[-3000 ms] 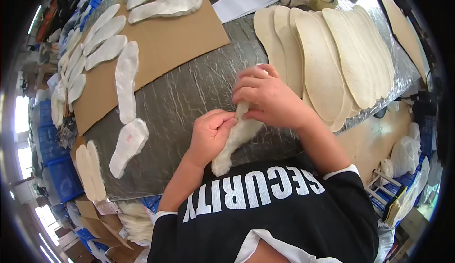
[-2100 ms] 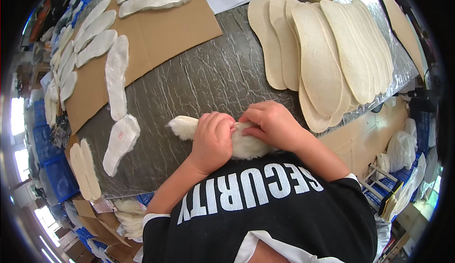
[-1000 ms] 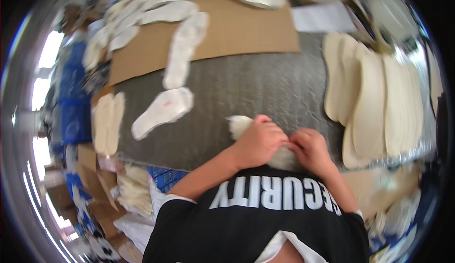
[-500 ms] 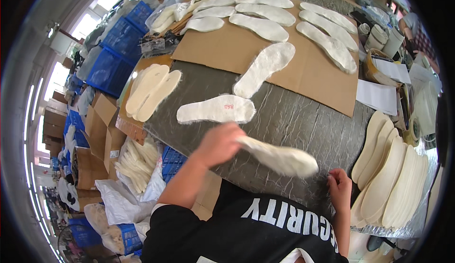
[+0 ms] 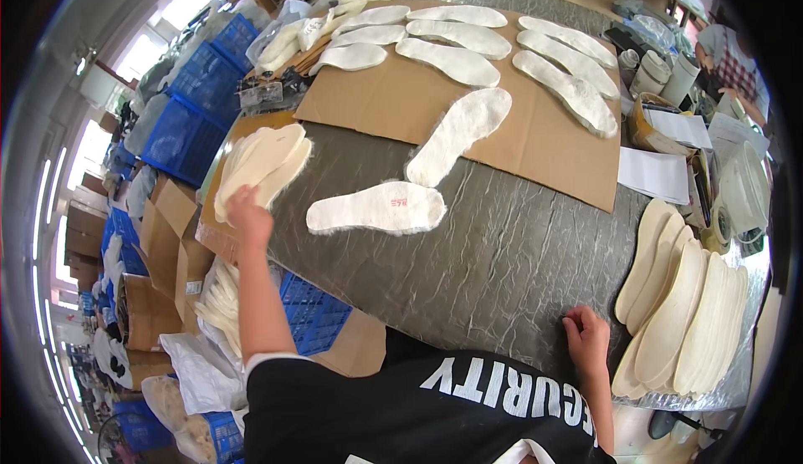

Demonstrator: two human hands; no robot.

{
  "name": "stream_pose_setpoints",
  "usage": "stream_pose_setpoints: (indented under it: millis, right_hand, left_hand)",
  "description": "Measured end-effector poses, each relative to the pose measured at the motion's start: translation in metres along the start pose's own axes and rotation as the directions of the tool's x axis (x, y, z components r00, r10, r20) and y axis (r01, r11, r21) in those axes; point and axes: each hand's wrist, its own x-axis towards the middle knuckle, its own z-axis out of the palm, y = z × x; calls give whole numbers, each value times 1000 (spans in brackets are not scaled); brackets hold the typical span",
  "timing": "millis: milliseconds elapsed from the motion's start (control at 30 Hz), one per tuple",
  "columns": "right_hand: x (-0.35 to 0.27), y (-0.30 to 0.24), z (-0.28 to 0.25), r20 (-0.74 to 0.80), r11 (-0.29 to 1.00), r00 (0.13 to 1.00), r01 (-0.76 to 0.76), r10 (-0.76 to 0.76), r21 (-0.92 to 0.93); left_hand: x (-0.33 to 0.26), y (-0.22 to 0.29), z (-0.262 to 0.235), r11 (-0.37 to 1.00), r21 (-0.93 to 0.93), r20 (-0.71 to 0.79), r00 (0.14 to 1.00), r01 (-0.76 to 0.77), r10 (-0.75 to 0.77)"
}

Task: Assembling and checking the alignment of white fuzzy shoe insoles against a flat base material.

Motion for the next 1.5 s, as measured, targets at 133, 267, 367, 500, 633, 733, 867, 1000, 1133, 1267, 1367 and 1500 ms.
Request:
stream_pose_setpoints:
  millis: [133, 267, 367, 500, 633, 733, 867, 1000, 1133, 1267, 1367, 1500]
  right_hand:
    - [-1, -1, -3, 19, 998, 1000, 11, -10, -54]
    - [-2, -4, -2, 56, 998, 998, 26, -22, -59]
    - [-4, -6, -3, 47, 1000, 999, -16, 17, -22]
    - [-7, -1, -4, 18, 998, 998, 62, -62, -10]
    - [-3, -5, -7, 32, 998, 999, -3, 1, 58]
    - [-2, -4, -2, -49, 988, 999, 11, -4, 155]
    - [-23, -8, -20, -182, 977, 983, 74, -37, 201]
    - [-62, -2, -80, -460, 963, 884, -47, -84, -266]
    - [-93, 26, -125, -351, 769, 936, -252, 38, -588]
    - [-97, 45, -144, -179, 762, 981, -60, -74, -644]
    - [-90, 41, -158, -270, 832, 955, -48, -124, -553]
    - [-81, 49, -147, -590, 998, 807, -36, -6, -58]
  left_hand:
    - [-18, 125, -21, 912, -373, 353, 883, -171, 310]
    - [-28, 151, -9, 878, -442, 459, 796, -181, 396]
    - [-29, 179, -30, 904, -408, 587, 723, -124, 364]
    - [-44, 217, -43, 846, -483, 542, 681, -226, 492]
    - [-67, 284, -57, 674, -658, 441, 553, -336, 707]
    - [-87, 331, -67, 524, -773, 363, 429, -356, 827]
    - [-92, 364, -74, 483, -730, 272, 443, -484, 854]
    - [-82, 387, -85, 462, -708, 206, 469, -535, 859]
    - [-88, 427, -108, 197, -816, 2, 338, -543, 941]
    - [-106, 486, -134, -155, -837, -215, 54, -524, 975]
    - [-125, 533, -153, -343, -824, -421, 81, -450, 904]
    - [-144, 593, -151, -468, -775, -576, 170, -424, 800]
